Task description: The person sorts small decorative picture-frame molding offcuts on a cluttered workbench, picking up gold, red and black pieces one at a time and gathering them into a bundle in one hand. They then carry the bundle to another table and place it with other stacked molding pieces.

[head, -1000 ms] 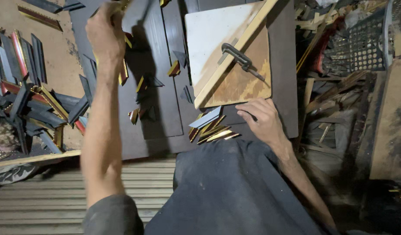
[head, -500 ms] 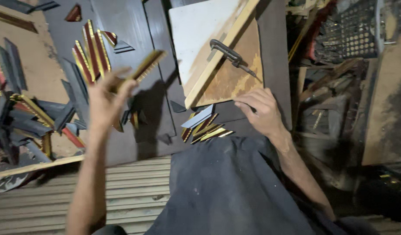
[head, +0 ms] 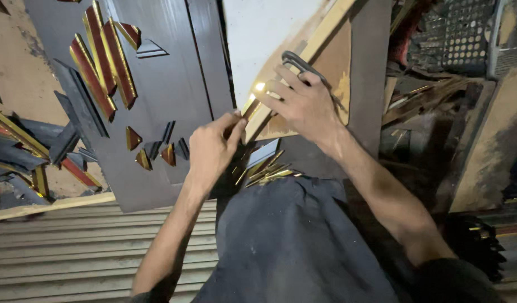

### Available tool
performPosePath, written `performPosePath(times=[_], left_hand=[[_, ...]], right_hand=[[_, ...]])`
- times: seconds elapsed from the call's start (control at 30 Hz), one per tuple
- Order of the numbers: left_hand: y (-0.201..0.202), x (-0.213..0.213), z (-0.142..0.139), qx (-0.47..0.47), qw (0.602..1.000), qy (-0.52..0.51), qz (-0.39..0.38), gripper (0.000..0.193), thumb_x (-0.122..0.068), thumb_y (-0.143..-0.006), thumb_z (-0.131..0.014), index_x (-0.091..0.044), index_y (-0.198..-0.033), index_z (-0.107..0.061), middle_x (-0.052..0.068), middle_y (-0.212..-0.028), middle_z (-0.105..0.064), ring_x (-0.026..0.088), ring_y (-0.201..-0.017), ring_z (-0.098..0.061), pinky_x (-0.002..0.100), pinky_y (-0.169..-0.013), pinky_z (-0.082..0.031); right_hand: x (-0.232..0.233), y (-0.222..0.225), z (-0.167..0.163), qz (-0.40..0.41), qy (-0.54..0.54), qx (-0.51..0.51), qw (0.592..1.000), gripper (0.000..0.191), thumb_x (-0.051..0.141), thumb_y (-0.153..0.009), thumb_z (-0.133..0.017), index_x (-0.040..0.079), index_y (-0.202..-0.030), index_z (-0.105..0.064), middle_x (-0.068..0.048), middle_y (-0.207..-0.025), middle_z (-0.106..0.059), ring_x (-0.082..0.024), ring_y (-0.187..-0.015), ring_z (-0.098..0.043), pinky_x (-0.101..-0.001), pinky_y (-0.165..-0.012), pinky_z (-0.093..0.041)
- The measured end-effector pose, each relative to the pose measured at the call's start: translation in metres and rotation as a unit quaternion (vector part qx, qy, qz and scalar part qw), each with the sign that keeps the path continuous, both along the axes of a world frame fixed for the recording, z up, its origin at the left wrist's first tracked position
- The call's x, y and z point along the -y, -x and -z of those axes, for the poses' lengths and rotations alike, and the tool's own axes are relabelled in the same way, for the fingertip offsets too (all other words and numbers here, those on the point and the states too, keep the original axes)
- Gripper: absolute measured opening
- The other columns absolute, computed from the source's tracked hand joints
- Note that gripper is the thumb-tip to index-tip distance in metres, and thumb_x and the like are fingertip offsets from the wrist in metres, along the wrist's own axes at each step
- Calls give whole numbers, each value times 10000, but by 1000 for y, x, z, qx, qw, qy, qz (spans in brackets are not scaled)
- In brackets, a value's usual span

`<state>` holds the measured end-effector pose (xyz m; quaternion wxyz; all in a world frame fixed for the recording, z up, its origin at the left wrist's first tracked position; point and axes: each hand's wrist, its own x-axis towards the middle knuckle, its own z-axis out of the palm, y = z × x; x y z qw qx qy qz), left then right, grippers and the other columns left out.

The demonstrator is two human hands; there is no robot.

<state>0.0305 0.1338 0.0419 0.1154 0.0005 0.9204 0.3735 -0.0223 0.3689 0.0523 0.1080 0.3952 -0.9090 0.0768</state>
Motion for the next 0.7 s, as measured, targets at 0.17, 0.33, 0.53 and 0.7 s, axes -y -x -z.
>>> performPosePath(times=[0.17,0.33,0.53,0.7], left_hand=[[20,52,-21,-157,981,97,-64,201,-246,-988,-749,-123,-1143,-782,97,-862,-720,258,-721,-703,379,-647,-543],[58,118,-7,-220,923,300,-103,356,-267,-1028,-761,-24,-1281,-700,148,-1104,-700,322,-942,-652,419,-796,-524],[58,127,54,-159,913,348,-140,253,-230,-1024,-754,-78,-1203,-660,143,-1185,-628,352,-1064,-618,452,-863,-515],[63,136,65,-181,918,303,-180,370,-204,-976,-743,28,-1203,-567,217,-1124,-596,415,-1006,-598,506,-841,-510]], right_hand=[[10,78,35,2,41,-66,997,282,147,-915,-651,273,-1131,-782,26,-1106,-723,-187,-1134,-664,-414,-883,-370],[23,148,25,120,167,271,940,81,197,-1131,-698,146,-1180,-736,-31,-1008,-674,-173,-910,-672,-371,-819,-498],[17,32,-7,20,58,78,995,441,62,-894,-747,113,-1332,-744,-30,-1106,-681,-198,-1159,-623,-373,-837,-449],[13,12,-9,9,42,60,997,352,162,-723,-785,151,-1072,-739,-4,-1102,-717,-210,-1160,-637,-398,-876,-403]])
